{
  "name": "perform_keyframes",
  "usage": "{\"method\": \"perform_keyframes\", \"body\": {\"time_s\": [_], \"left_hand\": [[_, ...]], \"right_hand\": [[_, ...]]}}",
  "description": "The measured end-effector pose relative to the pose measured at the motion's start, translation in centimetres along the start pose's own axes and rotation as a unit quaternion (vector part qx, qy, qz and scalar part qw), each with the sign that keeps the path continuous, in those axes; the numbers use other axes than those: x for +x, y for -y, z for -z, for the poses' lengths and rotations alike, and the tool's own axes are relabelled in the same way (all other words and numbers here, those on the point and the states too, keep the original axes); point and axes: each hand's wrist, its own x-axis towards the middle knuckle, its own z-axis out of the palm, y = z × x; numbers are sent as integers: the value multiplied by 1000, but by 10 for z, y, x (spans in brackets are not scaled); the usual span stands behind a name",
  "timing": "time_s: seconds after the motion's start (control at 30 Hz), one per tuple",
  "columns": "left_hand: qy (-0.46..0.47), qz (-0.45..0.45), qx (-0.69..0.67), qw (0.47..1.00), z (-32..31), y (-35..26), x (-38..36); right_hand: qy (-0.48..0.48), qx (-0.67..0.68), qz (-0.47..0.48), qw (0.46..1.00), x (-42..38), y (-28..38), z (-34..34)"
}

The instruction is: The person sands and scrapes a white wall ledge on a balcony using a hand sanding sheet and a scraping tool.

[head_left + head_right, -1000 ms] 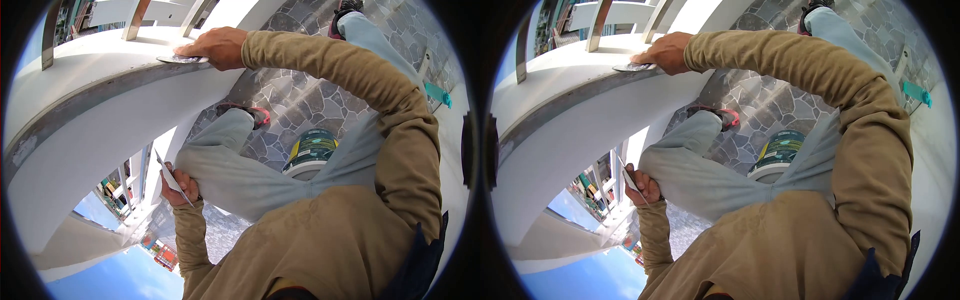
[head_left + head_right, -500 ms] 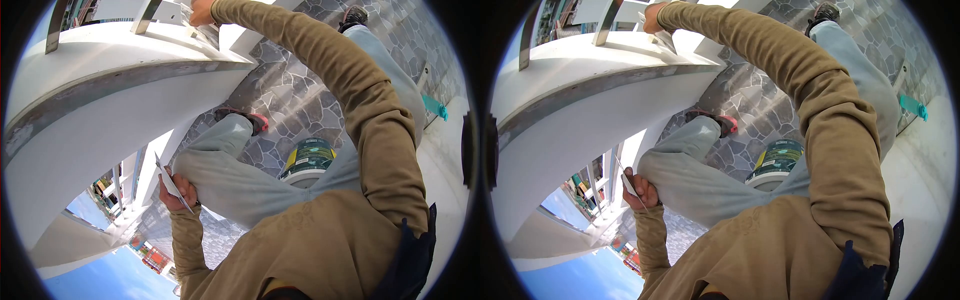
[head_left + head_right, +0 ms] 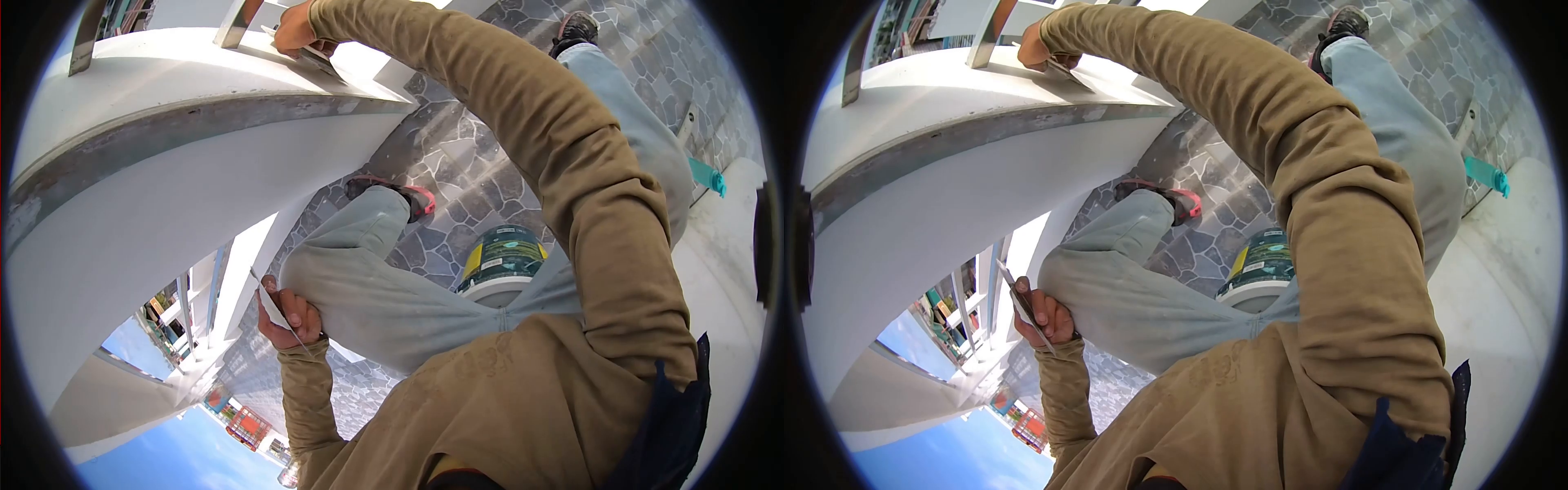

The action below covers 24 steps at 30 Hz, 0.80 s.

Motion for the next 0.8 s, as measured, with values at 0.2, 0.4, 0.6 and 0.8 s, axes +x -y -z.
{"method": "perform_keyframes", "body": {"time_s": [0.2, 0.4, 0.6, 0.8], "left_hand": [[26, 7, -13, 1000, -4, 0, 5], [-81, -9, 8, 997, -4, 0, -2], [-92, -13, 26, 995, -5, 0, -1], [-82, -14, 17, 996, -5, 1, -3]], "right_hand": [[-33, 124, 38, 991, -70, -8, 46], [-44, 65, -37, 996, -54, -24, 32], [55, -221, 95, 969, 6, -15, -1], [28, -114, 53, 992, -17, -4, -1]]}}
